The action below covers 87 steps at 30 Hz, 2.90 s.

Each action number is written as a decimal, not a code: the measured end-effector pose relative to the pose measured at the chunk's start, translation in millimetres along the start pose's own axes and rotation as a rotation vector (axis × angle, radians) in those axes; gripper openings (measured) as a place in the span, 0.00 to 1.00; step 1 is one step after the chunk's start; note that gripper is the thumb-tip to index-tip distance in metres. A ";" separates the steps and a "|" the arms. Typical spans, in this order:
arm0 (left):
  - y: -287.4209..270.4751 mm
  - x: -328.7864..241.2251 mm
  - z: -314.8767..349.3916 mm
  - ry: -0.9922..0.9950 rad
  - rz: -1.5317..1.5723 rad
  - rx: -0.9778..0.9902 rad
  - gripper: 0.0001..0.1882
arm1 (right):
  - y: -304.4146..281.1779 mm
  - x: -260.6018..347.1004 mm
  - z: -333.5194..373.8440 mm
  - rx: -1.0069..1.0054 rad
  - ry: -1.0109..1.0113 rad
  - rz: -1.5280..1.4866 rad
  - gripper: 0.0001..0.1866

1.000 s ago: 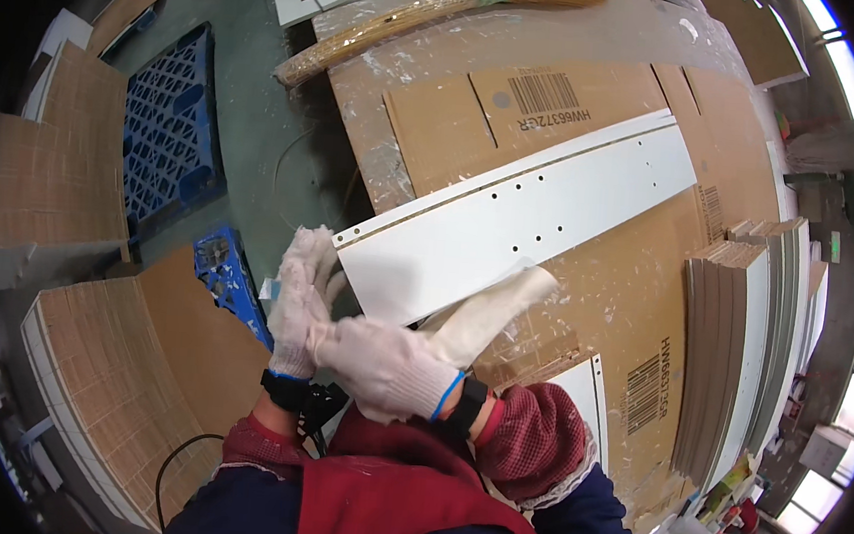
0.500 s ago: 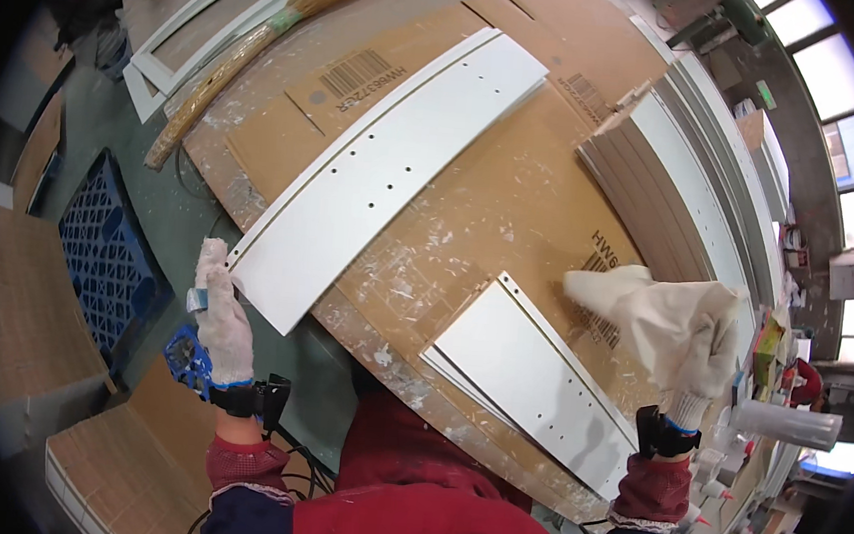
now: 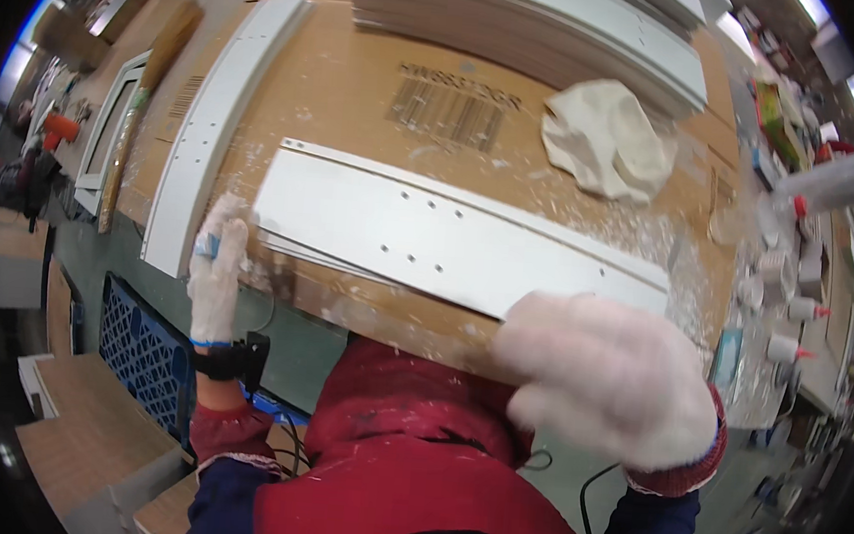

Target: The person wipes white rectangular panels with a cloth and a small blue tool on a workbench. They handle the panels one at a time, flipping them over and cleaning both sides before placing them back on the table.

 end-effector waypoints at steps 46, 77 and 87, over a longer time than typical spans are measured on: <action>34.1 16.1 3.8 -0.430 -0.304 -0.074 0.29 | 11.0 -184.1 266.5 -0.864 1.002 0.322 0.28; 278.0 -131.3 153.0 1.057 -0.504 0.662 0.39 | -88.9 -206.8 244.8 -0.868 0.936 0.094 0.12; 280.6 -128.8 154.5 1.045 -0.562 0.678 0.38 | -89.0 -229.3 238.9 -0.731 0.901 0.148 0.12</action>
Point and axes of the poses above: each hand's wrist, its own z-axis away from the middle knuckle, its own y-axis out of the palm, x = y × z, the point moved 8 cm from there along -z, towards the middle knuckle, and after that the axes turned 3 degrees about -y, right-handed, at the moved point
